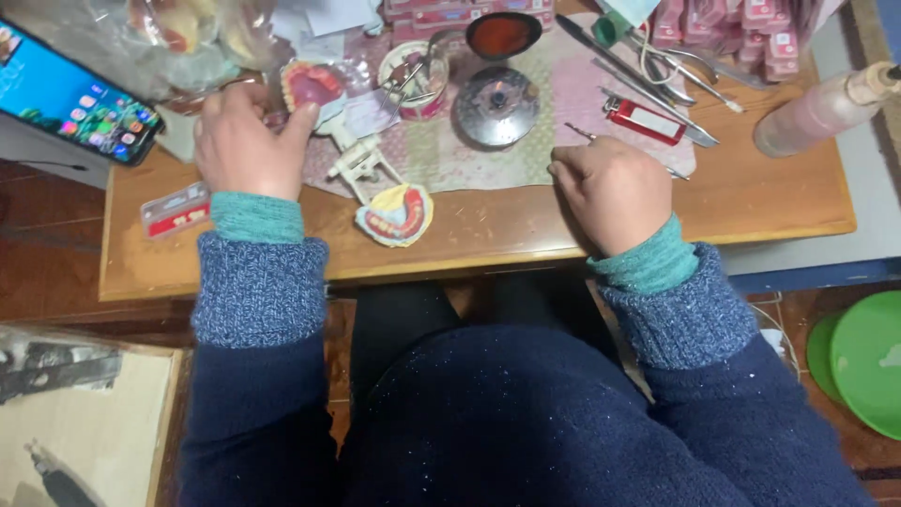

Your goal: Assembling, adjusting, and refining a dental prosthetic cast model using dental laboratory tools.

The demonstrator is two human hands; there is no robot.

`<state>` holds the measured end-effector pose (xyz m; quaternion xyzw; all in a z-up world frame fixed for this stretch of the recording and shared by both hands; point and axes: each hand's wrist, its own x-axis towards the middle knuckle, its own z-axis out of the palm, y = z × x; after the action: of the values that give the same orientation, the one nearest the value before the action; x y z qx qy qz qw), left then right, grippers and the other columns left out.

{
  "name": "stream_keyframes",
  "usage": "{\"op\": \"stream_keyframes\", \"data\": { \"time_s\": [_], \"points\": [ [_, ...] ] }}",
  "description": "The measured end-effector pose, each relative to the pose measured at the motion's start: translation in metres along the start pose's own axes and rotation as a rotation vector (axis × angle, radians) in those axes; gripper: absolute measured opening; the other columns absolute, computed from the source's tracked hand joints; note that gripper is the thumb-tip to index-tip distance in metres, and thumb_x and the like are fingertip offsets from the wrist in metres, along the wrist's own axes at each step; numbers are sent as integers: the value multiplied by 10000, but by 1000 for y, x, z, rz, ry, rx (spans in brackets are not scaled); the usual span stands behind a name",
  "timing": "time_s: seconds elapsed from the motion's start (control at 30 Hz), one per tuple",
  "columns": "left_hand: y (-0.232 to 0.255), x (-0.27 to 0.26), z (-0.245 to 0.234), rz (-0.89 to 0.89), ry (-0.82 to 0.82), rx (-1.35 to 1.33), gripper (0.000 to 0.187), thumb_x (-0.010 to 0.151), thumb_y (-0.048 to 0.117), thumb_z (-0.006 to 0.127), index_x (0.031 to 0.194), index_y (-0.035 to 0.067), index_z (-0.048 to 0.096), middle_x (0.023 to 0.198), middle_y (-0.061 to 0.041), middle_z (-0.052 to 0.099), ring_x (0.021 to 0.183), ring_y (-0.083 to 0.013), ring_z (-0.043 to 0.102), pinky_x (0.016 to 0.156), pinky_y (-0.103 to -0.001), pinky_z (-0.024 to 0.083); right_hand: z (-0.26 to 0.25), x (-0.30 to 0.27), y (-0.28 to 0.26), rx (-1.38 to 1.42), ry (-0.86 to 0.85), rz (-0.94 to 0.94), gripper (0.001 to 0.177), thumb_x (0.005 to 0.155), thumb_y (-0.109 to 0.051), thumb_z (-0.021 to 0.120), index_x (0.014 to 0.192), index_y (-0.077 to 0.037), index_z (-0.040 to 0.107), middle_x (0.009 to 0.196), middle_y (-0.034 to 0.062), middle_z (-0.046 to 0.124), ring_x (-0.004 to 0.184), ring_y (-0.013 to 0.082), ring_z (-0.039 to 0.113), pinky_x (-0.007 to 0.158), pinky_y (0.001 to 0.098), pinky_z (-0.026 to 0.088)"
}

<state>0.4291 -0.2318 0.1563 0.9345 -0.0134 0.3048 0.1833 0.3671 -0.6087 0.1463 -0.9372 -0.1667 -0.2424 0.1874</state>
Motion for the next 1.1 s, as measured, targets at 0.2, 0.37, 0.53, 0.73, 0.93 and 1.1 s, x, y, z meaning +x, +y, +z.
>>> {"op": "stream_keyframes", "data": {
  "time_s": [0.2,0.37,0.53,0.73,0.93,1.1],
  "points": [
    [-11,13,20,-60,-131,136,534,895,510,862,966,-1,724,985,-224,670,898,-419,653,800,-530,492,-28,-5,30,-53,14,-15,84,981,-189,762,999,-106,763,890,117,679,843,338,667,728,445,524],
    [-15,15,26,-75,-177,106,542,914,508,850,886,-12,699,944,-221,659,846,-408,649,763,-525,495,-40,-11,54,-209,-44,-80,93,1018,-141,721,976,-81,664,907,114,678,906,332,674,775,439,533],
    [-5,13,16,-190,-144,-13,425,894,398,851,866,17,662,909,-151,646,820,-328,650,746,-483,498,-47,0,47,-322,-304,-52,70,924,-133,682,993,-122,669,918,130,665,811,355,664,687,472,533],
    [8,0,8,-52,115,-231,270,892,169,839,968,6,637,992,-129,653,829,-228,693,760,-373,561,-53,-1,39,-238,-258,-102,169,871,-80,706,1023,-153,710,984,116,630,808,346,655,681,457,530],
    [31,-3,6,-174,38,-474,261,1026,145,759,1128,5,564,974,-85,743,814,-166,740,718,-320,564,-64,9,19,121,-148,-61,306,825,41,668,1127,-7,672,945,142,553,795,290,607,717,392,499],
    [34,-11,18,-4,27,-700,221,1079,58,655,1205,-13,488,1073,-116,742,973,-170,749,836,-313,592,-22,-5,2,464,31,-10,203,1000,35,700,1199,0,677,937,120,594,803,212,593,725,327,479]
  ]
}}
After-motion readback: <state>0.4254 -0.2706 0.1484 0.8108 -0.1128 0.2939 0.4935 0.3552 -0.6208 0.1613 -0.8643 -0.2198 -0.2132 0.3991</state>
